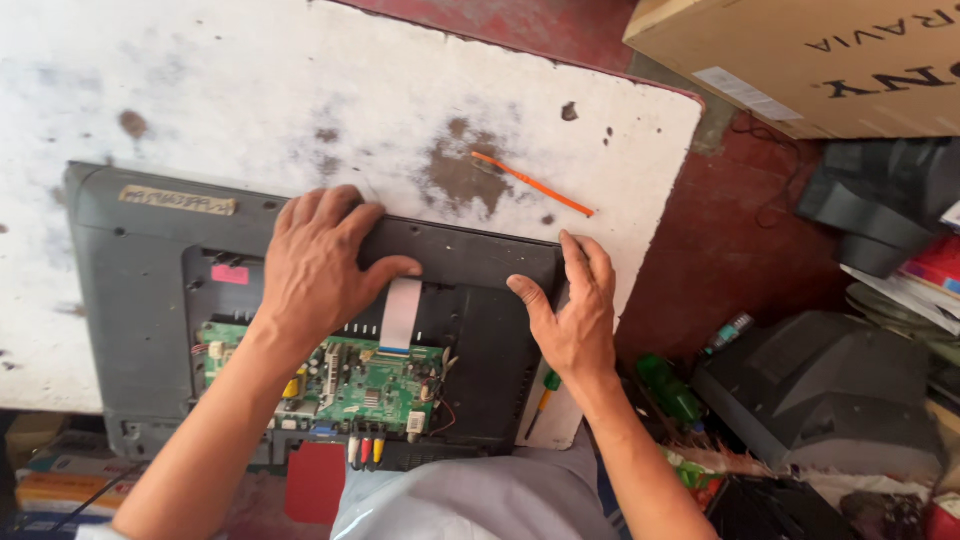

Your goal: The person reassembles a CRT television by inserting a circuit board into the chassis, securing it with screws, and fitting the rear cover. They use a screwdriver to tighten screws and handle the TV casing and internal components.

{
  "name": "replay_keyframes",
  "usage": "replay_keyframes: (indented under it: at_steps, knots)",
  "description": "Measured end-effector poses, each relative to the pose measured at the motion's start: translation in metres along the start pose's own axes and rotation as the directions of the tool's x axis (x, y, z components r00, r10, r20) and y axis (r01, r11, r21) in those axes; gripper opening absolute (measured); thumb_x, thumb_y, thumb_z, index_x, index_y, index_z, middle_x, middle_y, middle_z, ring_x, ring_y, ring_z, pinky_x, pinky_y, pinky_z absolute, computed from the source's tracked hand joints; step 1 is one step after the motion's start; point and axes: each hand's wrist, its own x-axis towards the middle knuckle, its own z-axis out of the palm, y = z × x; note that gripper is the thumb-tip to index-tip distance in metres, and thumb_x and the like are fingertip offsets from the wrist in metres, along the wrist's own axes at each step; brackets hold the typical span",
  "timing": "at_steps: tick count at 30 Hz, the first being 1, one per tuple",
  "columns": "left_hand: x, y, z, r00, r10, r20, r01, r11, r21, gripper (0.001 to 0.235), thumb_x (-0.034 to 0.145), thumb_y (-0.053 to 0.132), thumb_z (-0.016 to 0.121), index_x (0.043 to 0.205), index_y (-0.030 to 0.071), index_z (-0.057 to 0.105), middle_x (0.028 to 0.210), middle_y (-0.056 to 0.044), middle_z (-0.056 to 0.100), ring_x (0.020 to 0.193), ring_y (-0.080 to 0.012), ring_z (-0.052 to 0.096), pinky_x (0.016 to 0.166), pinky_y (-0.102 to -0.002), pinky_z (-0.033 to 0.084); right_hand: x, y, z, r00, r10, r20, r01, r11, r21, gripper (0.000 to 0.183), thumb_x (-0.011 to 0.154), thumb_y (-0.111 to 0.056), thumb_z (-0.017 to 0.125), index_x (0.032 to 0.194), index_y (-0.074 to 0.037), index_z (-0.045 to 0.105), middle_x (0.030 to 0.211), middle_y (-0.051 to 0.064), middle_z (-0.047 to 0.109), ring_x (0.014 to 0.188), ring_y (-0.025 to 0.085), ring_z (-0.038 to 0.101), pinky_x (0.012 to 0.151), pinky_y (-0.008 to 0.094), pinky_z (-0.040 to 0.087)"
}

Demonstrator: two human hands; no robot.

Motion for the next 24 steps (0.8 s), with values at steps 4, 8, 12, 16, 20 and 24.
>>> replay_keyframes:
  at_steps: [4, 8, 12, 16, 20, 24]
  knots:
    - [-0.005, -0.01, 0.003, 0.999, -0.028, 0.02, 0.029, 0.997, -0.065, 0.071, 0.069, 0.058, 0.083, 0.121, 0.01, 0.076, 0.127, -0.011, 0.065, 0.123, -0.0349, 0.054, 0.107, -0.05, 0.037, -0.008, 0.021, 0.003, 0.966, 0.255, 0.031, -0.244, 0.875, 0.418, 0.069, 0.085, -0.035, 0.084, 0.139, 0.0, 0.058, 0.138, 0.014, 0.052, 0.116, 0.022, 0.065, 0.1, 0.035, 0.059]
    - [-0.004, -0.014, 0.008, 0.998, -0.045, 0.048, 0.049, 0.995, -0.09, 0.069, 0.069, 0.055, 0.085, 0.121, 0.01, 0.076, 0.128, -0.008, 0.066, 0.126, -0.0346, 0.053, 0.11, -0.05, 0.036, -0.005, 0.038, 0.005, 0.93, 0.357, 0.081, -0.355, 0.824, 0.441, 0.066, 0.079, -0.028, 0.09, 0.134, -0.002, 0.063, 0.122, 0.011, 0.062, 0.103, 0.018, 0.068, 0.09, 0.033, 0.063]
    - [-0.004, -0.009, 0.01, 0.998, -0.056, 0.028, 0.058, 0.995, -0.077, 0.067, 0.067, 0.054, 0.086, 0.12, 0.012, 0.077, 0.128, -0.006, 0.066, 0.127, -0.034, 0.053, 0.111, -0.05, 0.034, -0.001, 0.04, 0.011, 0.935, 0.349, 0.055, -0.337, 0.835, 0.435, 0.064, 0.076, -0.024, 0.092, 0.129, -0.002, 0.063, 0.11, 0.009, 0.07, 0.097, 0.018, 0.067, 0.086, 0.032, 0.061]
    - [-0.002, -0.008, 0.008, 0.997, -0.05, 0.067, 0.056, 0.994, -0.089, 0.062, 0.069, 0.052, 0.085, 0.119, 0.017, 0.078, 0.127, -0.006, 0.066, 0.126, -0.0326, 0.053, 0.111, -0.05, 0.035, 0.005, 0.042, 0.007, 0.926, 0.361, 0.114, -0.377, 0.852, 0.363, 0.061, 0.073, -0.021, 0.091, 0.127, -0.01, 0.066, 0.113, 0.008, 0.066, 0.095, 0.018, 0.068, 0.083, 0.033, 0.061]
    - [-0.001, -0.012, 0.003, 0.993, 0.094, 0.078, -0.089, 0.994, -0.07, 0.065, 0.073, 0.054, 0.084, 0.124, 0.015, 0.076, 0.128, -0.011, 0.064, 0.124, -0.0344, 0.053, 0.106, -0.051, 0.037, 0.014, 0.047, -0.004, 0.913, 0.336, 0.231, -0.401, 0.842, 0.36, 0.045, 0.082, -0.025, 0.085, 0.125, -0.017, 0.073, 0.115, 0.008, 0.061, 0.099, 0.019, 0.066, 0.088, 0.035, 0.06]
    - [-0.005, -0.014, 0.0, 0.98, 0.173, 0.102, -0.17, 0.985, -0.035, 0.067, 0.074, 0.053, 0.082, 0.127, 0.012, 0.073, 0.126, -0.013, 0.064, 0.122, -0.0354, 0.054, 0.103, -0.049, 0.041, 0.01, 0.049, -0.012, 0.947, 0.18, 0.264, -0.263, 0.91, 0.322, 0.041, 0.092, -0.032, 0.076, 0.131, -0.022, 0.072, 0.118, 0.007, 0.056, 0.106, 0.019, 0.065, 0.099, 0.035, 0.056]
